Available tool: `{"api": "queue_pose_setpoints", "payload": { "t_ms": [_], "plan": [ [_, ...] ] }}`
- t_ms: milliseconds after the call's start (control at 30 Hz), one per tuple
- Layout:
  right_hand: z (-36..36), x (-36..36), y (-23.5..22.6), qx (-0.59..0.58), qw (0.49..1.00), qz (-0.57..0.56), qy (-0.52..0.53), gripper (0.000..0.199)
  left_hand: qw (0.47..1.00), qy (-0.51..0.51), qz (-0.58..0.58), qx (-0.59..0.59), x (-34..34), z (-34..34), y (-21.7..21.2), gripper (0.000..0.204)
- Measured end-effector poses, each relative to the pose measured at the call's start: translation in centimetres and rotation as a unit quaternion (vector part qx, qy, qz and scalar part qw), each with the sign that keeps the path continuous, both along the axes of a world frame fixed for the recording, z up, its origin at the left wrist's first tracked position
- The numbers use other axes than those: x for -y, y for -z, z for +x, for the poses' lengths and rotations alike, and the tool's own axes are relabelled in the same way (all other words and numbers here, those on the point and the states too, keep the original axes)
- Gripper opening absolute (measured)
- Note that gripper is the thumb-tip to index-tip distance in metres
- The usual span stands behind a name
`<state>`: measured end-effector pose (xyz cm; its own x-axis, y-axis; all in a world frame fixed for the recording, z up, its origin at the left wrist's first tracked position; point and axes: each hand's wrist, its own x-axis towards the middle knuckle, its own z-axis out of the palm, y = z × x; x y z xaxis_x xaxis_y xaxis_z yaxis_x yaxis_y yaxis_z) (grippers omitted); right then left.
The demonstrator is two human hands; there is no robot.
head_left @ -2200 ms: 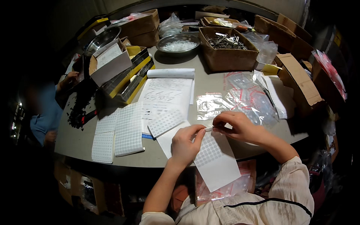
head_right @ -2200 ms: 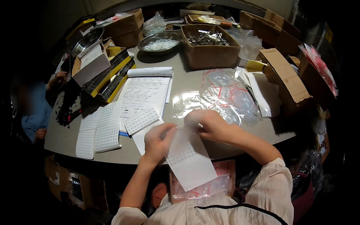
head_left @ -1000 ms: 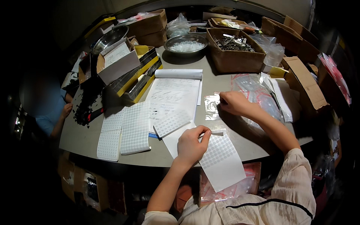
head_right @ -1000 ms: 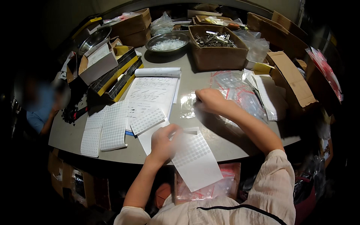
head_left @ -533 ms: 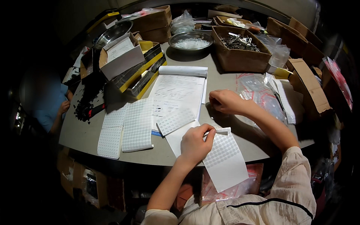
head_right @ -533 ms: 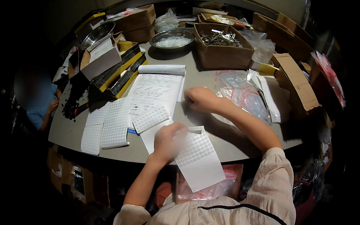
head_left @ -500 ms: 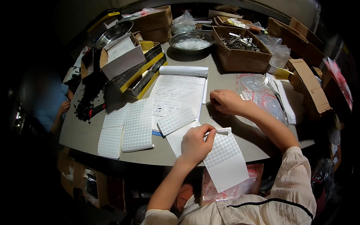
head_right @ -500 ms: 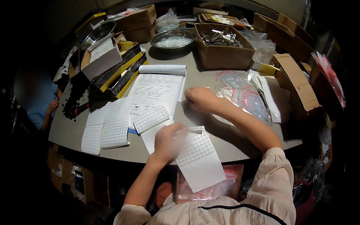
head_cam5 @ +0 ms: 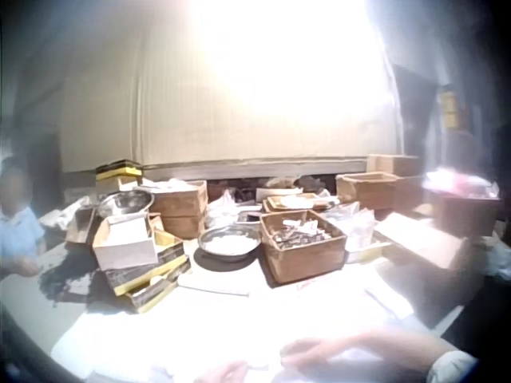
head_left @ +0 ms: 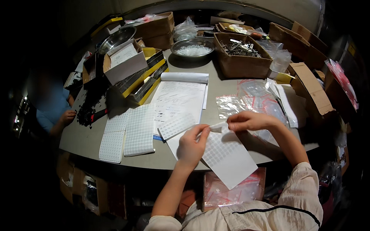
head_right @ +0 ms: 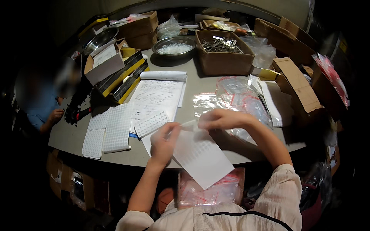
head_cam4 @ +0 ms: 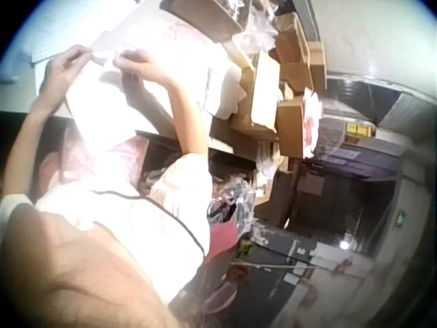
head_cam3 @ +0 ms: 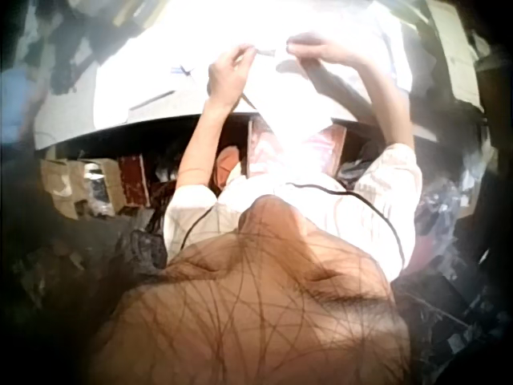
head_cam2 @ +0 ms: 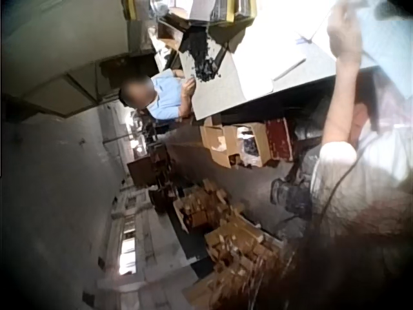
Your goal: The person sits at a cluttered table and repeatedly picks up small, clear plastic bags containing red items. They peel off small white labels from a sheet and affix them to the bags one by one. The labeled bags are then placed into a cardboard box on the table.
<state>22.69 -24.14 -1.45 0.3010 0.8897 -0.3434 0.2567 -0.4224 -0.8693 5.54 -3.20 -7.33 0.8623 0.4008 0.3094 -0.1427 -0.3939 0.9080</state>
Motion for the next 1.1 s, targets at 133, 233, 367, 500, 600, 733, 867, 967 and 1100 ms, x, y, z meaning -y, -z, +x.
{"api": "queue_pose_setpoints", "payload": {
  "t_ms": [133, 233, 367, 500, 600, 733, 867, 967, 1100],
  "plan": [
    [-1.9, 1.7, -1.1, -0.061, 0.993, -0.067, -0.071, 0.051, 0.986, 0.013, -0.143, 0.082, -0.5, 0.2, 1.0, 0.020],
    [-2.8, 1.9, -0.9, -0.103, 0.994, 0.023, -0.002, 0.032, 0.964, 0.016, -0.250, 0.088, -1.1, 0.0, 0.6, 0.021],
    [-1.2, 2.8, 1.6, -0.118, 0.964, 0.147, 0.185, 0.016, 0.972, 0.023, -0.225, 0.069, -1.1, 0.4, 1.0, 0.024],
    [-0.3, 3.8, 1.4, -0.119, 0.950, 0.193, 0.212, 0.017, 0.970, 0.057, -0.229, 0.060, -0.9, 0.6, 1.4, 0.031],
    [-0.7, 4.1, 1.0, -0.062, 0.949, 0.213, 0.225, 0.021, 0.968, 0.056, -0.244, 0.034, -0.8, 0.2, 0.2, 0.035],
    [-0.5, 4.1, 1.9, -0.014, 0.927, 0.290, 0.237, 0.022, 0.977, 0.021, -0.213, 0.001, -1.1, -0.1, -2.8, 0.040],
    [-1.2, 4.0, 0.6, -0.043, 0.934, 0.259, 0.244, 0.021, 0.969, 0.024, -0.223, 0.101, -3.4, -0.1, -5.4, 0.041],
    [-0.7, 4.2, 1.2, -0.068, 0.920, 0.300, 0.243, 0.021, 0.960, 0.061, -0.230, 0.146, -5.0, 0.1, -8.3, 0.052],
    [-0.2, 4.0, 2.3, -0.055, 0.918, 0.317, 0.231, 0.020, 0.909, 0.130, -0.310, 0.248, -6.7, 0.5, -11.9, 0.054]
  ]
}}
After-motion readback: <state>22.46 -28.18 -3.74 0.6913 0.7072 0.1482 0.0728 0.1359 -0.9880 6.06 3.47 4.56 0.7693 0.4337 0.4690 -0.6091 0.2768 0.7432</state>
